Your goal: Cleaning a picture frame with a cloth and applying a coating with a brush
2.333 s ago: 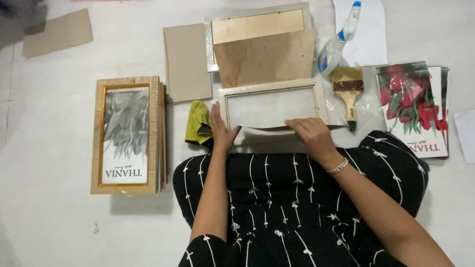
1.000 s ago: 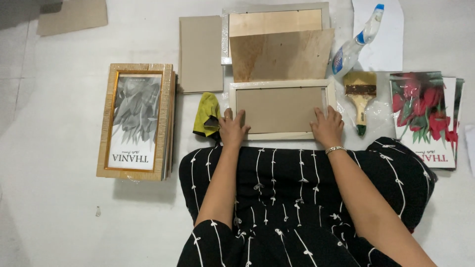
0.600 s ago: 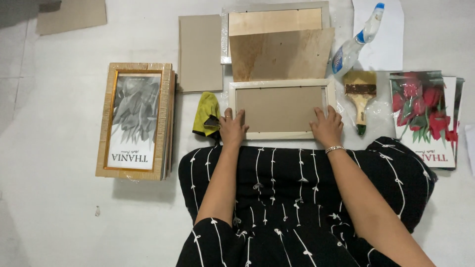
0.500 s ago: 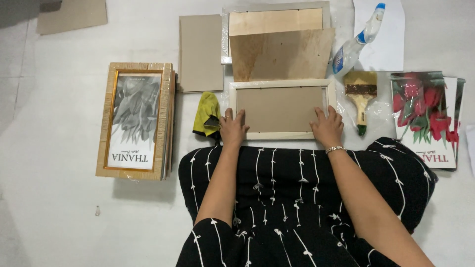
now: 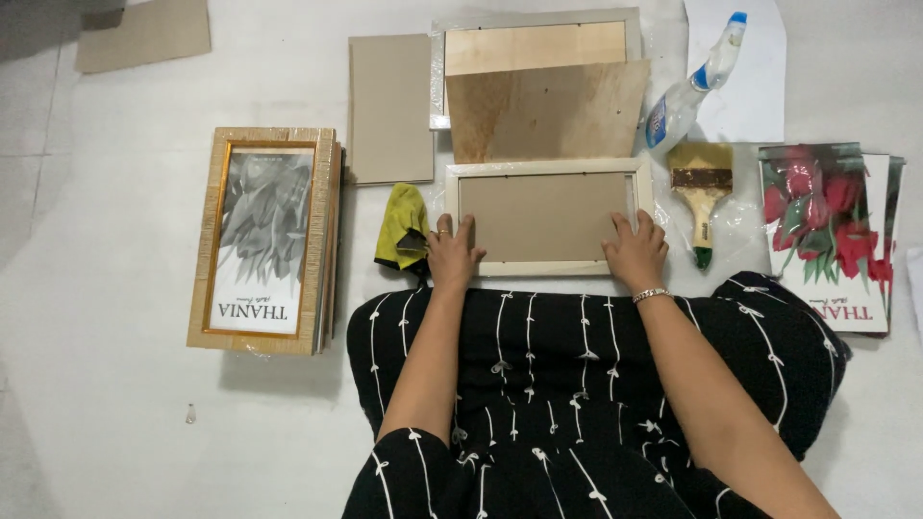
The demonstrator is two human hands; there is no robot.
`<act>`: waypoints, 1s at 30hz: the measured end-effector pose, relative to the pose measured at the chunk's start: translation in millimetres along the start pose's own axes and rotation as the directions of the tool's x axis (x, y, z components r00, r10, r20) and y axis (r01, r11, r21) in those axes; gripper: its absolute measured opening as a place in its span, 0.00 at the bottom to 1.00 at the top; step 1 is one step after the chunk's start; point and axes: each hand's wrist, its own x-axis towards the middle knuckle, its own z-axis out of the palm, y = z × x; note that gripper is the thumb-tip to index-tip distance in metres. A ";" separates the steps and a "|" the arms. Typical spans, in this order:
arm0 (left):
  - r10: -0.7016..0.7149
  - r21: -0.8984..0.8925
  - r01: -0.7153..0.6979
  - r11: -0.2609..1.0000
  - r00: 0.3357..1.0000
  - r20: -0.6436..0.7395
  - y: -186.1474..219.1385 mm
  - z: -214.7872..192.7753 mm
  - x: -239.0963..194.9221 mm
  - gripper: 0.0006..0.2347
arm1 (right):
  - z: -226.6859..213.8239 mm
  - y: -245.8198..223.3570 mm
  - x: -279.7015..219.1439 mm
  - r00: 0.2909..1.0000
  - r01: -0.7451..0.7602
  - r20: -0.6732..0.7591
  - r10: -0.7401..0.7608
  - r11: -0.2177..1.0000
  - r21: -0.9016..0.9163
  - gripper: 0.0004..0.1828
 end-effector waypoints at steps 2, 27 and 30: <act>-0.002 0.006 0.002 1.000 1.000 0.005 -3.6 5.3 3.5 0.31 | -8.5 -4.9 -3.2 1.000 0.001 0.013 -0.001 1.000 0.010 0.32; 0.417 0.216 -0.357 0.909 0.792 -0.447 51.1 15.4 -0.8 0.18 | -9.2 127.9 54.2 0.898 -0.426 -0.035 0.439 0.885 0.187 0.23; 0.520 0.148 -0.507 0.849 0.753 -0.403 98.8 30.8 -5.2 0.17 | -13.7 124.1 53.9 0.901 -0.427 0.006 0.434 0.882 0.201 0.23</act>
